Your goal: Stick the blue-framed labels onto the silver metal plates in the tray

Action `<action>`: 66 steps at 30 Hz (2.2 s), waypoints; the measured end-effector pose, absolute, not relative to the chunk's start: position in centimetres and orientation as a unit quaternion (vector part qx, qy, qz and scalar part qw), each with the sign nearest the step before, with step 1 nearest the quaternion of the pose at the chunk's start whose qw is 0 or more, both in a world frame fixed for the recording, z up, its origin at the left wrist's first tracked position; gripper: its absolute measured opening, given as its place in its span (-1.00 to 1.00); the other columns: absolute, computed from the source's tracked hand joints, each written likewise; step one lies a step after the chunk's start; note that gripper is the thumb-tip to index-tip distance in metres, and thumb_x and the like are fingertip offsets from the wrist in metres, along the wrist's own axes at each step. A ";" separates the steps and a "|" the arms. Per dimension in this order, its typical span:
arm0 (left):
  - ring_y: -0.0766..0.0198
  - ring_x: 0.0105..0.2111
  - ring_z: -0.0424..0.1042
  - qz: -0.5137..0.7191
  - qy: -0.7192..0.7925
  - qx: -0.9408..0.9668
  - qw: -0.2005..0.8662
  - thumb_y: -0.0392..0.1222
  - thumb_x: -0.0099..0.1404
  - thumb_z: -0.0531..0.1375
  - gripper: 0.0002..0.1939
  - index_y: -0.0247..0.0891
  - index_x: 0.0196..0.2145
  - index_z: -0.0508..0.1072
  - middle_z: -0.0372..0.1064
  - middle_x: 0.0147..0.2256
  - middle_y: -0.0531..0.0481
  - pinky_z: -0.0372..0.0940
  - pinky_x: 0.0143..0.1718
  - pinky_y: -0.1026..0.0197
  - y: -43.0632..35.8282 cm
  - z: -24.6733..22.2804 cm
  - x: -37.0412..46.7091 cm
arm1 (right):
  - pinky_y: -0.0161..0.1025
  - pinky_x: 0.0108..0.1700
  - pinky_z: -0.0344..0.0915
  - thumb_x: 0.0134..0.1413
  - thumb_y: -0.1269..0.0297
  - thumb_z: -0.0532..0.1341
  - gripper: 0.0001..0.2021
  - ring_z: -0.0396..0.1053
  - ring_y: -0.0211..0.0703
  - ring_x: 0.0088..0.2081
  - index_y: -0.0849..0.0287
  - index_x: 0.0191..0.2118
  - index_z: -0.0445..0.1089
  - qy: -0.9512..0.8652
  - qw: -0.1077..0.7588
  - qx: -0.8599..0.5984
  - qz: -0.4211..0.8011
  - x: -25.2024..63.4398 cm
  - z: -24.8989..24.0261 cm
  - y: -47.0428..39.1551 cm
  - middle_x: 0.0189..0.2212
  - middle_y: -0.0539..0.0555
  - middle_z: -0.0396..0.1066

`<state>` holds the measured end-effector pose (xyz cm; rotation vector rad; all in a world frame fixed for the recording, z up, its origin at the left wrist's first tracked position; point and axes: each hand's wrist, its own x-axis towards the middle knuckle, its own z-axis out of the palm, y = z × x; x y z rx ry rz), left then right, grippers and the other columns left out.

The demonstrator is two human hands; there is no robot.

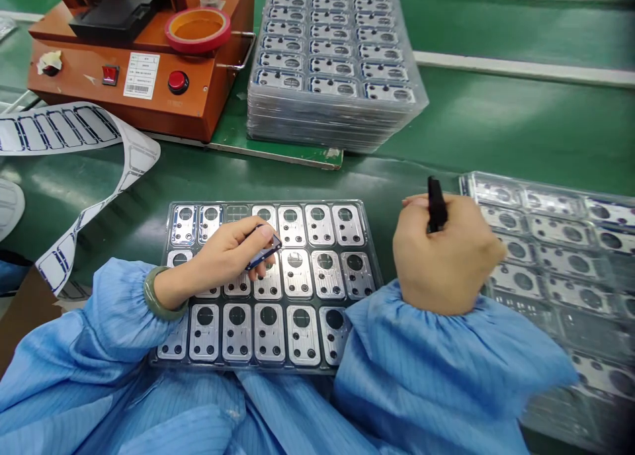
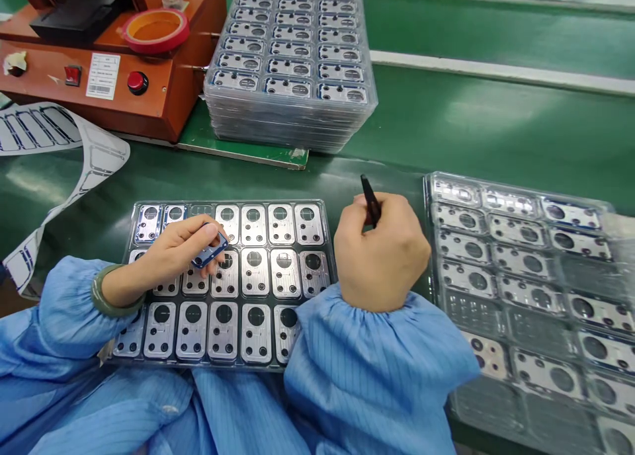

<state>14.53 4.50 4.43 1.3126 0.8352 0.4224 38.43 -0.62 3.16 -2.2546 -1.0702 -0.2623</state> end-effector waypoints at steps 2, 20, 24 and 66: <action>0.45 -0.64 0.34 0.197 0.385 0.589 0.682 0.05 0.34 0.03 -0.68 -0.28 -0.38 0.27 0.32 -0.53 0.09 0.24 -0.66 0.43 4.5 4.4 14.5 | -0.07 -0.23 0.24 0.02 0.24 0.11 -0.78 0.39 0.05 -0.28 0.21 -0.27 0.42 -0.405 0.294 -0.857 -0.119 38.8 2.9 -0.6 -0.36 0.19 0.47; 0.40 -0.65 0.38 0.181 0.267 0.439 0.839 -0.21 0.18 0.20 -0.84 -0.30 -0.35 0.27 0.38 -0.52 0.08 0.26 -0.70 0.41 5.1 4.3 14.0 | -0.06 -0.09 0.33 0.19 0.42 0.13 -0.80 0.39 -0.09 -0.14 0.15 -0.08 0.35 -0.735 0.444 -0.497 0.126 32.2 2.8 -1.4 -0.19 0.13 0.46; 0.39 -0.76 0.30 0.099 0.192 0.381 0.899 -0.23 0.14 0.15 -0.88 -0.29 -0.39 0.25 0.32 -0.58 0.08 0.12 -0.83 0.42 5.4 4.3 13.4 | -0.05 -0.08 0.34 0.20 0.37 0.13 -0.71 0.38 -0.07 -0.10 0.13 0.04 0.28 -0.747 0.440 -0.477 0.145 32.0 2.9 -1.5 -0.14 0.16 0.43; 0.31 -0.53 0.34 0.048 0.180 0.518 0.835 -0.04 0.22 0.15 -0.70 -0.24 -0.15 0.42 0.39 -0.47 0.00 0.26 -0.47 0.26 5.2 4.5 13.0 | -0.05 -0.18 0.41 0.13 0.33 0.20 -0.87 0.44 -0.08 -0.21 0.09 -0.18 0.42 -0.673 0.548 -0.398 0.296 31.7 4.5 -2.0 -0.28 0.08 0.48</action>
